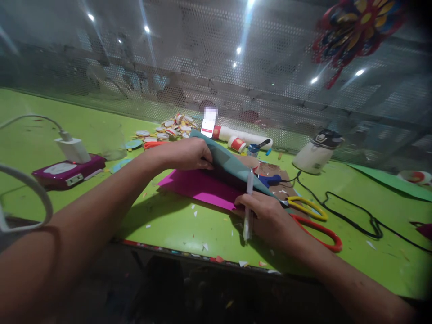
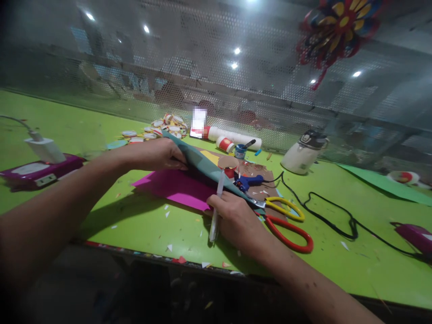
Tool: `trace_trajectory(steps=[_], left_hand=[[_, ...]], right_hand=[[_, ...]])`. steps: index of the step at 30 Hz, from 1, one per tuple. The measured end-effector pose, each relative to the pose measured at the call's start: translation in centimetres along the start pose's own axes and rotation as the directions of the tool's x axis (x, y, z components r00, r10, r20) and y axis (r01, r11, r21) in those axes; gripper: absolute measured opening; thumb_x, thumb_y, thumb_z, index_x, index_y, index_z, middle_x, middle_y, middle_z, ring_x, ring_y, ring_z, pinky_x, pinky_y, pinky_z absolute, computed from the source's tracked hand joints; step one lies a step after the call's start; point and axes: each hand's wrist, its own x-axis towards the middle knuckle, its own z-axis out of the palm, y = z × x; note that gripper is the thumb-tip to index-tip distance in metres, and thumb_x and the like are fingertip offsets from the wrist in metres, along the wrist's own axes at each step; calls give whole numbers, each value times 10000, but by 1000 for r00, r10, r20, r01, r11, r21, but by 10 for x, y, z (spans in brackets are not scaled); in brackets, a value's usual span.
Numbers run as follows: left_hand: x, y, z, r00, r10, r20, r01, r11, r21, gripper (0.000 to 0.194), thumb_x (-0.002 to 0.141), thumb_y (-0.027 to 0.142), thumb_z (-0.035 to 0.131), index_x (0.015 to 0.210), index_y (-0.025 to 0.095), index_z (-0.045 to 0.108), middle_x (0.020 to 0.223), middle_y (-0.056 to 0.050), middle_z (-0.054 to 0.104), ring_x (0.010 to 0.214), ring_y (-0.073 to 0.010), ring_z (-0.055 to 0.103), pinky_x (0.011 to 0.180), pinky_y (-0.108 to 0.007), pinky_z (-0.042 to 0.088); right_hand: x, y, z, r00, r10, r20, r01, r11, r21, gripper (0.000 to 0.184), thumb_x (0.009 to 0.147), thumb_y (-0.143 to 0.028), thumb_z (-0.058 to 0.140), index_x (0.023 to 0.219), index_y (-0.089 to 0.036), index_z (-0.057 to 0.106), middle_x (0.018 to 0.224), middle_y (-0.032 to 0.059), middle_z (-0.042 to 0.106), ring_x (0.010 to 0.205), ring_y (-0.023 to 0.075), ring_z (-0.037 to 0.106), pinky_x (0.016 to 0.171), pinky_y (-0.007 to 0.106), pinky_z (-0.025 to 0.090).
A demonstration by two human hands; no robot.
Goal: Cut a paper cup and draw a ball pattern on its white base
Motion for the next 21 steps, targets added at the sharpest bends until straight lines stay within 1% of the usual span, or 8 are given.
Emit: trace_trajectory(steps=[3, 9, 11, 15, 18, 21], left_hand=[[-1, -1, 1, 1000, -3, -5, 3, 1000, -4, 194, 858, 265, 628, 887, 218, 814, 771, 4, 775, 633, -122, 610, 599, -221, 386], [-5, 0, 3, 999, 43, -8, -43, 999, -25, 227, 856, 208, 598, 915, 221, 817, 831, 5, 795, 625, -107, 634, 610, -199, 411], [-6, 0, 4, 999, 53, -7, -53, 998, -29, 236, 862, 211, 588, 921, 224, 817, 847, 5, 799, 637, -108, 645, 620, -196, 419], [-7, -2, 5, 997, 68, 20, -67, 997, -38, 255, 863, 218, 564, 911, 227, 815, 874, 9, 804, 687, -121, 680, 643, -188, 447], [-7, -3, 5, 996, 78, 30, -77, 996, -37, 274, 859, 213, 545, 916, 218, 813, 880, 4, 805, 691, -125, 690, 631, -183, 455], [-7, -4, 6, 997, 79, 20, -79, 997, -24, 267, 841, 203, 548, 875, 202, 813, 826, -5, 799, 655, -125, 678, 599, -185, 447]], right_hand=[[-1, 1, 1, 1000, -4, -18, 5, 1000, 26, 46, 896, -129, 651, 852, -142, 649, 729, 51, 607, 650, 171, 541, 590, 263, 373], [-3, 4, 3, 998, -12, -67, 15, 999, 46, 101, 917, -108, 579, 854, -153, 644, 739, 54, 631, 669, 164, 551, 611, 258, 391], [-3, 4, 3, 996, -13, -85, 17, 999, 46, 128, 895, -70, 561, 846, -158, 639, 719, 41, 624, 654, 155, 535, 604, 250, 382], [-3, 1, 6, 991, -34, -130, 37, 999, 26, 177, 802, -7, 548, 785, -170, 616, 666, 11, 580, 609, 138, 481, 561, 232, 340], [-3, 0, 8, 983, -56, -176, 57, 998, 1, 188, 793, -15, 531, 840, -164, 637, 673, 22, 595, 620, 148, 491, 574, 242, 352], [-4, -1, 9, 975, -55, -214, 53, 998, -15, 213, 812, -19, 505, 894, -142, 658, 677, 39, 596, 611, 157, 489, 573, 256, 356]])
